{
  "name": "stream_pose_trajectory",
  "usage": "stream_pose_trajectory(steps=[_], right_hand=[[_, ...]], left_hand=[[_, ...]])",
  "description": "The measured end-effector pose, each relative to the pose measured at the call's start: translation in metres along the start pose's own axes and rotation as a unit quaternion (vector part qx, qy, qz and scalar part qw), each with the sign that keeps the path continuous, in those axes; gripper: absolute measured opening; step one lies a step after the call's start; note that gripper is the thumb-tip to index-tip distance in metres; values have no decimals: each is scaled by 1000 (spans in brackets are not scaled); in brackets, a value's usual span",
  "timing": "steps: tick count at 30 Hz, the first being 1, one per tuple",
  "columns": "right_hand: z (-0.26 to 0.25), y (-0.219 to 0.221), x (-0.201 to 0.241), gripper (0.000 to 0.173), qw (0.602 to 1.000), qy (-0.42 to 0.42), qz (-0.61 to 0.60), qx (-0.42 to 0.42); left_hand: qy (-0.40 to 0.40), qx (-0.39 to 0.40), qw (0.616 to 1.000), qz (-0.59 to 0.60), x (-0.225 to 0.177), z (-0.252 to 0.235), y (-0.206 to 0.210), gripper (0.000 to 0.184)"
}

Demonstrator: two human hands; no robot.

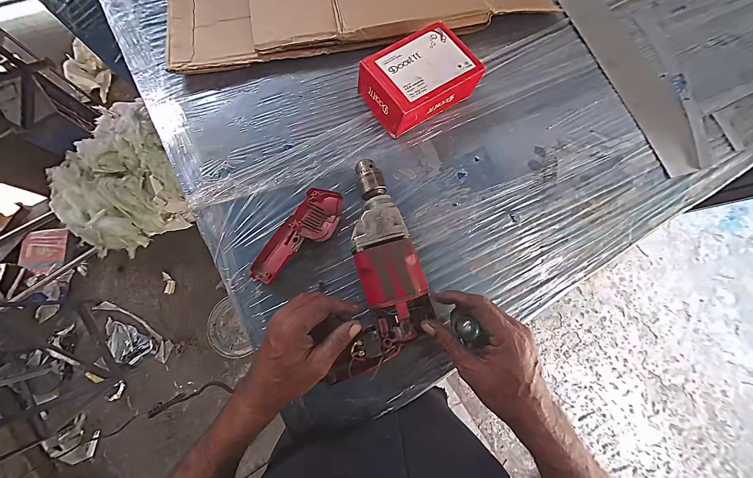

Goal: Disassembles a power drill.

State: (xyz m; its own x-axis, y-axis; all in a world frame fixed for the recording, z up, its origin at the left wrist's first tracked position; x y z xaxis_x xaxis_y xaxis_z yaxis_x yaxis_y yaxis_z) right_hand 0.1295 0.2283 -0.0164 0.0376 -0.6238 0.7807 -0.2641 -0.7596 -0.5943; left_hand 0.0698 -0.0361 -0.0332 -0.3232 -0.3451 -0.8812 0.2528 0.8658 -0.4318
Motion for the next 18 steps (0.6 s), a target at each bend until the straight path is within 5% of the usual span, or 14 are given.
stream_pose_trajectory(steps=[3, 9, 18], right_hand=[[3, -19, 9, 63, 997, 45, -55, 31], [-4, -58, 53, 29, 951, -18, -310, 5], [-21, -46, 72, 33, 939, -82, -325, -77]], left_hand=[[34, 12, 996, -79, -11, -1, 0, 36], [-1, 37, 998, -44, -2, 1, 8, 47], [-9, 67, 997, 42, 15, 3, 7, 46]])
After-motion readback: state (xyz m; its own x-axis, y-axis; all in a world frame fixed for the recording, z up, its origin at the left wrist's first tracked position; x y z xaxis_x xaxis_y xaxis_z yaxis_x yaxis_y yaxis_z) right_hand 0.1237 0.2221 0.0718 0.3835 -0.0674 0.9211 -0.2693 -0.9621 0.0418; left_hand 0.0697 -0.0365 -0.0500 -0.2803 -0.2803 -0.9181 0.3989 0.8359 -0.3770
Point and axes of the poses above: each hand's wrist, its own z-axis away from the middle knuckle, its own y-axis out of the palm, x = y × z, the point moved 5 cm from there along -z, towards the middle knuckle, and after that the axes turned 7 degrees about -x, right-handed, at the moved point
